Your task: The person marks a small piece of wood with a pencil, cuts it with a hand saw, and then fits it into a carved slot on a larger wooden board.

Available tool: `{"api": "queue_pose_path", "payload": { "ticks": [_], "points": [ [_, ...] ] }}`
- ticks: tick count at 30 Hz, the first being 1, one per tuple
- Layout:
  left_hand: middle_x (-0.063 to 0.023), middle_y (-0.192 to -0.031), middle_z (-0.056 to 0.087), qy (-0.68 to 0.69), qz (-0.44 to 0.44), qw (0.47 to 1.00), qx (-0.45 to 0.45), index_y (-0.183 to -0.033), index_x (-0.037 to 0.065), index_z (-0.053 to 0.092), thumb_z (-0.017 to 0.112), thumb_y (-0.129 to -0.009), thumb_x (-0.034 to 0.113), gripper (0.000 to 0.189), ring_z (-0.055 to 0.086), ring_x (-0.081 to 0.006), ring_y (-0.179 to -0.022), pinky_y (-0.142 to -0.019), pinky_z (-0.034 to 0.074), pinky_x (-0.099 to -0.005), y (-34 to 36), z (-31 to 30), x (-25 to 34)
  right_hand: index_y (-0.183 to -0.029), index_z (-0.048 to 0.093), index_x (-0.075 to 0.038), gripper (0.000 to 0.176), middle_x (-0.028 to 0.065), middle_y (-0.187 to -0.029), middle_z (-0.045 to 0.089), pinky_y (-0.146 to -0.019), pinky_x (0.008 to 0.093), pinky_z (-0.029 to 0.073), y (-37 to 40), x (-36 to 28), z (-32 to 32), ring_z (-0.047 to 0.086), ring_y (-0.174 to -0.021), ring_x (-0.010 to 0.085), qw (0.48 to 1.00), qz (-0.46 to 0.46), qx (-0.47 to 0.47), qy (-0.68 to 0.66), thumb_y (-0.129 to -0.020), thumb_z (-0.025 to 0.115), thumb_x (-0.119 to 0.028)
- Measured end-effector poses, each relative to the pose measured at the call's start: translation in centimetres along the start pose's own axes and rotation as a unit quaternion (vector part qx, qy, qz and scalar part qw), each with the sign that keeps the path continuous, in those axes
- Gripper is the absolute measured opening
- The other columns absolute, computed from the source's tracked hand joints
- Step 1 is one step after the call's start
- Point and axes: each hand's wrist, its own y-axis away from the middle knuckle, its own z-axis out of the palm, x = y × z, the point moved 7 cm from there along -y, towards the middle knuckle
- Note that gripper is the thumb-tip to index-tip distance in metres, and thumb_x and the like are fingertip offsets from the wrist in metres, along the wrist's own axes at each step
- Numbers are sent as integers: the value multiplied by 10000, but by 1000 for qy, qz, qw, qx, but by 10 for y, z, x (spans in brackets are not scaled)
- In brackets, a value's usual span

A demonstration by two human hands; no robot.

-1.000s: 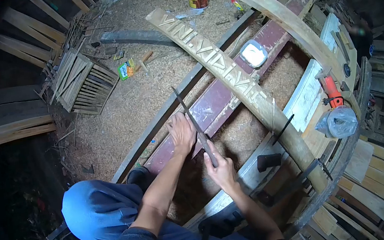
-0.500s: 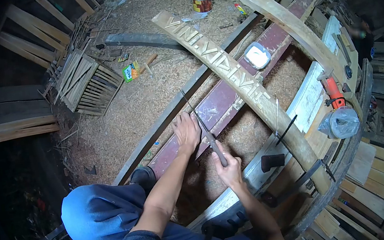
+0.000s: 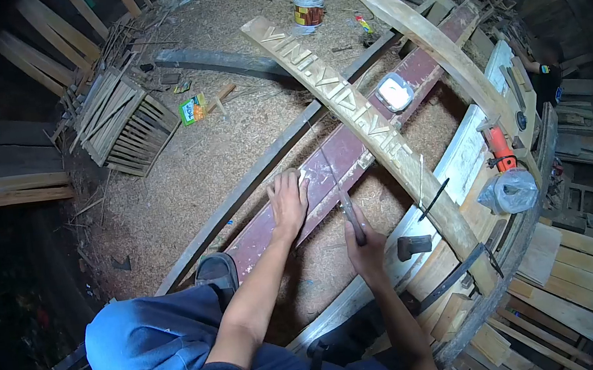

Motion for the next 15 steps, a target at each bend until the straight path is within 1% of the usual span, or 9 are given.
{"api": "queue_pose_path", "payload": {
  "ticks": [4,6,8,9,10,11,12,13,15],
  "points": [
    [-154,-1156,650,123,-45,990,57,-1106,42,657,679,-938,185,222,573,-357,-1135,-1000,393,-468,1,-16,-4,-1384,594,-39,433,217,-934,730,-656,393,561,-5,-12,14,746,-751,290,995,-87,52,7,-974,632,-170],
    [-171,-1071,697,132,-11,986,106,-1054,22,688,706,-925,144,179,649,-343,-1022,-932,468,-431,-5,-29,0,-1367,603,-21,429,234,-972,729,-647,413,562,-10,-38,12,744,-744,328,974,-201,97,-28,-961,641,-154],
    [-178,-973,728,231,-37,969,80,-1032,-6,695,712,-924,97,150,704,-290,-905,-816,532,-381,-12,-35,1,-1347,618,-8,407,237,-1013,729,-664,399,570,-17,-60,5,755,-773,316,968,-213,118,-54,-958,646,-128],
    [-171,-961,741,285,-35,954,86,-1061,16,685,715,-908,106,180,695,-358,-854,-769,538,-412,-16,-45,7,-1333,628,0,388,236,-1043,729,-688,387,574,-22,-76,-2,759,-815,311,973,-201,97,-58,-961,644,-110],
    [-171,-961,741,289,-29,953,91,-1061,16,685,715,-908,106,180,695,-358,-854,-769,538,-412,-21,-57,15,-1319,637,7,369,235,-1073,729,-712,375,579,-27,-92,-8,763,-856,307,977,-190,77,-62,-963,642,-92],
    [-158,-953,744,312,-17,947,81,-1027,-6,692,723,-898,54,146,708,-281,-859,-750,542,-364,-27,-80,32,-1286,661,15,326,226,-1098,734,-754,347,578,-30,-115,-19,762,-914,282,961,-240,115,-78,-968,634,-53],
    [-144,-944,748,334,-2,940,71,-993,-28,698,731,-887,2,115,720,-205,-864,-731,546,-317,-35,-102,50,-1277,671,10,317,215,-1127,735,-774,336,575,-34,-134,-32,760,-929,265,962,-233,113,-85,-965,641,-35],
    [-133,-939,749,344,86,925,139,-983,-30,696,733,-873,-24,116,713,-186,-851,-728,546,-292,-42,-132,72,-1269,677,10,314,212,-1130,735,-775,334,575,-36,-154,-45,759,-932,256,953,-261,132,-74,-958,650,-29],
    [-142,-980,753,348,199,903,153,-969,-27,695,744,-839,-55,141,711,-218,-851,-738,554,-305,-55,-184,113,-1259,684,8,316,202,-1134,738,-799,332,573,-37,-197,-74,754,-958,247,943,-287,154,-70,-946,665,-21]
  ]
}}
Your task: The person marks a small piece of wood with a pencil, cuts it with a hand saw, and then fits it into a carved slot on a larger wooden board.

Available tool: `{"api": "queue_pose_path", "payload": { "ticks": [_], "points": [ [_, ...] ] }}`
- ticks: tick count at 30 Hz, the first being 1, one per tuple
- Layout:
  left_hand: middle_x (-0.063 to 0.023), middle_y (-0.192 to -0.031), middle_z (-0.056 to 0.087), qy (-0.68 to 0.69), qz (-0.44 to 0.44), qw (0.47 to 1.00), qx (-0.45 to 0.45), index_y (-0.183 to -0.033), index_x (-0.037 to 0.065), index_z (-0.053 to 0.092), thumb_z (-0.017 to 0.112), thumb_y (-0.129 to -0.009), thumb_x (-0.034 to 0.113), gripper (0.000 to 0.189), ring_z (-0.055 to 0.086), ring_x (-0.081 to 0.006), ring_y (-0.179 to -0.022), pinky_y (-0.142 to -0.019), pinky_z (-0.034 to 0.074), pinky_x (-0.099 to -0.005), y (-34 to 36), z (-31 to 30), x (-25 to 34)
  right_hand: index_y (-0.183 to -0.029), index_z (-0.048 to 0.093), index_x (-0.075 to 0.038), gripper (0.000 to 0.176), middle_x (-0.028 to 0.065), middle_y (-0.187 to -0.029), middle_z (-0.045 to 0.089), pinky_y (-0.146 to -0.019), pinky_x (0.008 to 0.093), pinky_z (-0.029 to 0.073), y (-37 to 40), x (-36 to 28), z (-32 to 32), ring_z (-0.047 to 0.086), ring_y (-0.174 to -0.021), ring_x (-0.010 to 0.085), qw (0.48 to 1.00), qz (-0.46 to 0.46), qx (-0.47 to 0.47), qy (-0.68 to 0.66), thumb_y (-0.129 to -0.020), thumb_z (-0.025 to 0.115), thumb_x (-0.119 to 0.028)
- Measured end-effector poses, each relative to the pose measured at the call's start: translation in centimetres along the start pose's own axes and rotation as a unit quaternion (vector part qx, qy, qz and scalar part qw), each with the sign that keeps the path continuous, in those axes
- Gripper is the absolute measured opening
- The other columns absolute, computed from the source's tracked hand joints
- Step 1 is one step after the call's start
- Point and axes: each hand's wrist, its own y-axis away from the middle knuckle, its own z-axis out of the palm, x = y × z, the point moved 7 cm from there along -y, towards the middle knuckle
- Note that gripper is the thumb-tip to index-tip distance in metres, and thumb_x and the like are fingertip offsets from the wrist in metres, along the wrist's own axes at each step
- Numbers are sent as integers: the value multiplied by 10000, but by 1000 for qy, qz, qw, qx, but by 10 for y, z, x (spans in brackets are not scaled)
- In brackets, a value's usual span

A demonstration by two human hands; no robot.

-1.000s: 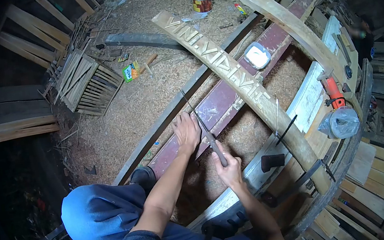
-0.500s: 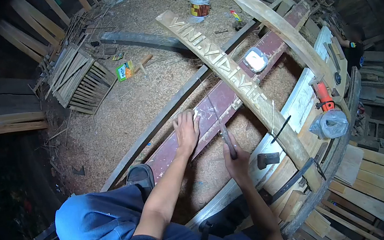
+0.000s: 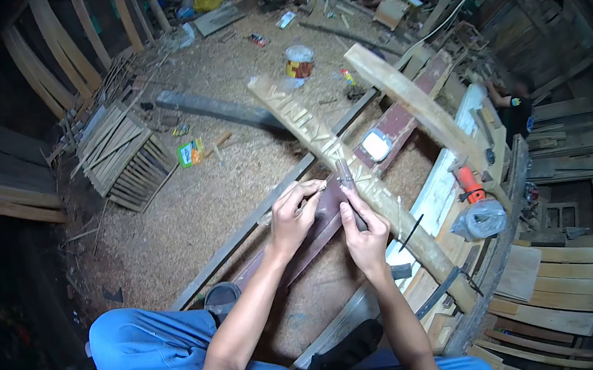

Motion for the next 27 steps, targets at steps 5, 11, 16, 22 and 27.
{"api": "queue_pose_path", "payload": {
  "ticks": [5,11,16,22,27],
  "points": [
    [-153,-1048,755,33,186,982,-12,-936,-13,674,787,-764,-74,215,701,-284,-883,-735,562,-337,-76,-13,117,-1191,720,9,275,151,-1063,764,-829,301,556,-60,-82,-56,732,-964,184,998,-53,35,-28,-918,711,-27],
    [-149,-1086,752,-4,333,939,-88,-929,2,658,804,-771,6,215,691,-305,-831,-707,581,-375,-106,-7,204,-1140,721,24,215,110,-979,754,-768,255,542,-68,-131,-111,684,-859,104,992,-61,55,-98,-930,679,3],
    [-110,-1026,764,-64,402,906,-115,-876,17,673,787,-796,45,142,694,-273,-808,-641,558,-370,-107,-12,238,-1080,723,28,161,96,-951,750,-766,264,533,-55,-141,-123,686,-846,122,991,-16,37,-124,-947,654,-32],
    [-74,-990,771,-121,405,897,-127,-861,43,695,789,-799,65,115,662,-228,-765,-625,528,-342,-93,-15,247,-1062,724,23,169,84,-911,741,-755,271,529,-35,-124,-121,678,-834,120,991,11,7,-135,-923,702,-71],
    [-137,-1041,761,64,198,953,-220,-988,13,700,813,-778,-18,240,714,-251,-840,-663,570,-333,-89,-8,212,-1047,713,7,162,77,-959,731,-785,263,522,-28,-115,-118,664,-864,118,984,69,-19,-165,-911,748,-75]
  ]
}}
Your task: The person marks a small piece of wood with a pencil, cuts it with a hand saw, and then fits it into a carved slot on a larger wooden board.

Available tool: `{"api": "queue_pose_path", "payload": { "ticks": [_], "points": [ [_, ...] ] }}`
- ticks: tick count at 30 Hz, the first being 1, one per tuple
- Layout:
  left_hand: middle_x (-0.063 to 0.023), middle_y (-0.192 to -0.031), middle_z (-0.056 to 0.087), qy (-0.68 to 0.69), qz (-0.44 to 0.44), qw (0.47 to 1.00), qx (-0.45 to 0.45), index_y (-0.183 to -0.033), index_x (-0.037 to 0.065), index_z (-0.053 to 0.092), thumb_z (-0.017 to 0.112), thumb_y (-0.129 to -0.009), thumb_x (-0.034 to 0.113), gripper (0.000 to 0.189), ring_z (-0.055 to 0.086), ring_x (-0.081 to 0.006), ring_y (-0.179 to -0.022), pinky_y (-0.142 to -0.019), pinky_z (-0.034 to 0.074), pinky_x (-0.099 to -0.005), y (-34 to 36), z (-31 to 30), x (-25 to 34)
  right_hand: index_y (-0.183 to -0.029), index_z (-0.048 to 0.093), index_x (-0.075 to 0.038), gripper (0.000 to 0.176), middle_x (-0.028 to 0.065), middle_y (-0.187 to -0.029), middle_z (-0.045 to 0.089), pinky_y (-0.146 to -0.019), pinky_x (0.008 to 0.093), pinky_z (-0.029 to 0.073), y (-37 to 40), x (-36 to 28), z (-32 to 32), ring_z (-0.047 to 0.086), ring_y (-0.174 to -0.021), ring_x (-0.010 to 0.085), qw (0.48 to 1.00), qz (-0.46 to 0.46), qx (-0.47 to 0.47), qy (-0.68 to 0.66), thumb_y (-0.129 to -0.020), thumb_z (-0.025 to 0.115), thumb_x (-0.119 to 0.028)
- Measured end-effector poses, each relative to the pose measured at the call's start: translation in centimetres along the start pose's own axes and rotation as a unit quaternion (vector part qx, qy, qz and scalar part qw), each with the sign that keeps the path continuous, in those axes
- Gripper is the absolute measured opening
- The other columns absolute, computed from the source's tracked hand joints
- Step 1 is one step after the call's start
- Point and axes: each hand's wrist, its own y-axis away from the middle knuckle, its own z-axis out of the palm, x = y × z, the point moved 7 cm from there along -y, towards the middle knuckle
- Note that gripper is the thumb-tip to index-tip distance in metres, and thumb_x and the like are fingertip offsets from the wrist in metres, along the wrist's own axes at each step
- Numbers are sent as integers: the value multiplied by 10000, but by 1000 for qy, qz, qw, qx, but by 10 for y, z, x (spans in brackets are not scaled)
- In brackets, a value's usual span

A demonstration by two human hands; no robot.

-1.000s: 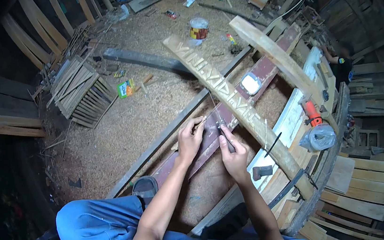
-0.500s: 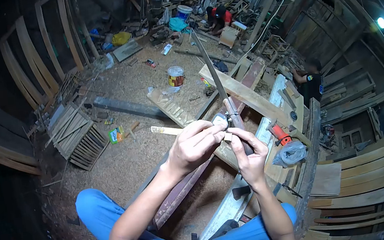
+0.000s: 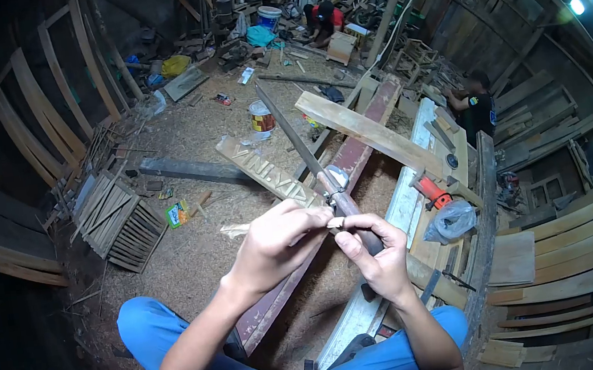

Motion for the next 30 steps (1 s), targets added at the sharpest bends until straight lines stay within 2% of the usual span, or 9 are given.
{"api": "queue_pose_path", "payload": {
  "ticks": [4,5,6,8,16,22,24,28,30],
  "points": [
    [-146,-985,765,15,-107,993,-36,-1035,-12,735,785,-832,-1,210,747,-219,-842,-713,587,-307,1,-6,-1,-1090,705,2,205,86,-1025,725,-790,260,530,-3,-12,-1,672,-892,116,998,-44,30,35,-900,764,-47],
    [-148,-968,767,20,-149,987,-53,-1048,-20,742,772,-854,6,198,754,-204,-840,-738,592,-300,4,-6,-5,-1105,718,1,220,86,-1004,739,-760,254,533,-1,-6,1,676,-864,109,999,19,24,-14,-894,768,-33],
    [-148,-968,767,19,-150,987,-53,-1048,-20,742,772,-854,6,198,754,-204,-840,-738,592,-300,5,-5,-6,-1105,718,1,220,86,-1004,739,-760,254,533,-2,-5,2,676,-864,109,999,19,23,-16,-894,768,-33],
    [-128,-898,750,83,-178,980,-35,-1066,7,744,749,-895,91,190,689,-151,-687,-550,480,-267,9,-1,-9,-1111,728,5,225,81,-971,754,-706,235,524,-2,-10,4,666,-815,90,999,-33,20,7,-893,770,-33],
    [-142,-926,748,99,-139,985,-26,-1071,3,727,711,-927,80,164,729,-218,-741,-595,519,-303,10,5,-13,-1090,741,12,196,83,-970,764,-692,206,511,-4,-4,5,669,-825,76,998,-52,13,-17,-895,756,-6],
    [-154,-910,738,109,-185,976,-36,-1095,-8,704,685,-956,98,176,720,-209,-733,-630,526,-299,8,9,-11,-1098,736,19,169,92,-1015,756,-804,240,533,-10,2,4,678,-903,107,998,-35,3,-55,-938,713,-26],
    [-153,-902,735,121,-294,945,-81,-1105,-17,688,653,-988,123,186,713,-175,-738,-641,523,-292,10,12,-15,-1105,730,25,167,98,-1031,749,-863,258,535,-11,6,5,684,-932,124,998,-10,-9,-69,-964,691,-54],
    [-129,-856,720,140,-305,939,-79,-1113,-22,672,614,-1022,152,205,679,-128,-708,-615,503,-280,11,15,-19,-1109,724,31,174,100,-1024,746,-850,258,544,-12,16,5,689,-915,126,996,50,-8,-67,-978,680,-75],
    [-88,-821,700,173,-335,922,-89,-1108,-21,652,576,-1049,176,219,632,-97,-669,-587,479,-268,13,17,-21,-1085,717,17,145,58,-889,730,-612,183,461,-14,16,7,622,-736,46,996,24,5,-89,-989,671,-82]
  ]
}}
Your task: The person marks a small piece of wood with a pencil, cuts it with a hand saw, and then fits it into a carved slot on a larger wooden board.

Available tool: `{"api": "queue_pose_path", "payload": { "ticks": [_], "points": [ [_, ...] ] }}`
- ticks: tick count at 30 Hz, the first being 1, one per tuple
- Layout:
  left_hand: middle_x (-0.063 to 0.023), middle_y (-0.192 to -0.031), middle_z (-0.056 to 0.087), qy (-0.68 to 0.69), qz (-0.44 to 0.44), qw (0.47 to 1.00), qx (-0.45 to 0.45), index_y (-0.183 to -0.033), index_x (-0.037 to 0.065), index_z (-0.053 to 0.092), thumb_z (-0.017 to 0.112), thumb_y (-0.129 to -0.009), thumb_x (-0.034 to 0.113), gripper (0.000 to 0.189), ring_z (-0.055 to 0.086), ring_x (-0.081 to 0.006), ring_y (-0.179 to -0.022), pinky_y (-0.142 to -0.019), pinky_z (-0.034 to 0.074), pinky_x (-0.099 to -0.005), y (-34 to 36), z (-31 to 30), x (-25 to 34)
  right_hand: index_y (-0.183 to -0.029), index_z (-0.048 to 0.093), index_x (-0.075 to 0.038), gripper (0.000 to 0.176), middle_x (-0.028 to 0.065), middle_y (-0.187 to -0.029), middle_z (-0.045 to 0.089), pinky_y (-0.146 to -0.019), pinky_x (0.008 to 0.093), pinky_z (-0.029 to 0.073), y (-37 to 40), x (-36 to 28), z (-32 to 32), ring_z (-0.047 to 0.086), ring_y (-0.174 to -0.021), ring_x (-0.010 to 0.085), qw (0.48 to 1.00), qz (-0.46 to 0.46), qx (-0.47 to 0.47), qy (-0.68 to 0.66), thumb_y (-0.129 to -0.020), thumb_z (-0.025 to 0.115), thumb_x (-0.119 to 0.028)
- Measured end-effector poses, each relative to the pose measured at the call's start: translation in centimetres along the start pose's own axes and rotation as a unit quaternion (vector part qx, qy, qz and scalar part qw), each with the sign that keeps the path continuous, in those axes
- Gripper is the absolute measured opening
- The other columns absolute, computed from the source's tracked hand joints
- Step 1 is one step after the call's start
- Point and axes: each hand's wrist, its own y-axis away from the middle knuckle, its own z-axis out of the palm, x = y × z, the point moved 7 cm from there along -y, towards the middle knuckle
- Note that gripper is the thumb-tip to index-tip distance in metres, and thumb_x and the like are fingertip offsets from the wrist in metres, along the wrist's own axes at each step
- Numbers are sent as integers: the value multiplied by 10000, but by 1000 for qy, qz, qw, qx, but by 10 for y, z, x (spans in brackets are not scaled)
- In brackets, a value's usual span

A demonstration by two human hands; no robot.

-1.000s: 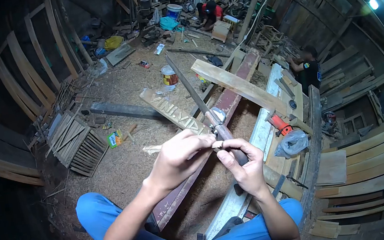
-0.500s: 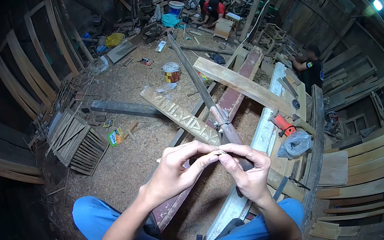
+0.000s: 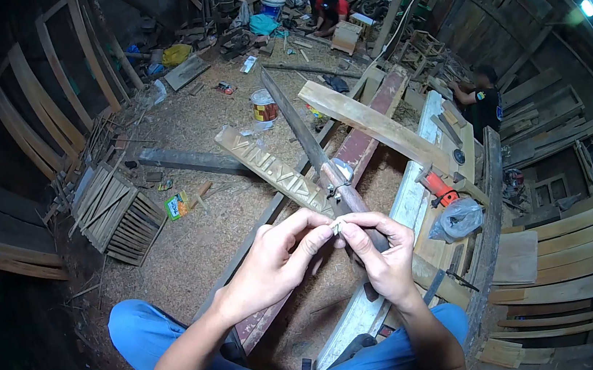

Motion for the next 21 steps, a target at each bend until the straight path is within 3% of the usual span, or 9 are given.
{"api": "queue_pose_path", "payload": {
  "ticks": [4,6,13,21],
  "points": [
    [-60,-795,681,57,-21,998,10,-1088,-19,635,555,-1060,179,215,587,-77,-628,-553,452,-253,0,3,-7,-1086,720,19,154,60,-909,730,-628,184,469,-1,2,1,622,-747,50,999,34,-7,-9,-990,672,-91],
    [-58,-796,686,85,-40,996,5,-1072,-19,622,540,-1067,182,218,586,-75,-611,-539,449,-248,0,4,-12,-1113,721,26,190,91,-1011,746,-834,265,549,-2,4,0,689,-913,126,999,15,-11,27,-979,691,-105],
    [-74,-807,701,65,-70,995,9,-1075,-23,612,521,-1076,199,240,602,-84,-573,-515,458,-252,1,2,-9,-1146,730,13,217,93,-1038,747,-890,275,530,-3,9,1,676,-996,136,999,36,10,37,-973,702,-114],
    [-82,-793,678,179,-134,975,-5,-1179,3,520,481,-1095,226,242,579,-85,-494,-431,419,-228,3,5,-22,-1160,738,12,229,112,-1095,749,-927,286,524,-3,14,4,675,-1025,145,998,48,12,37,-943,724,-59]
  ]
}}
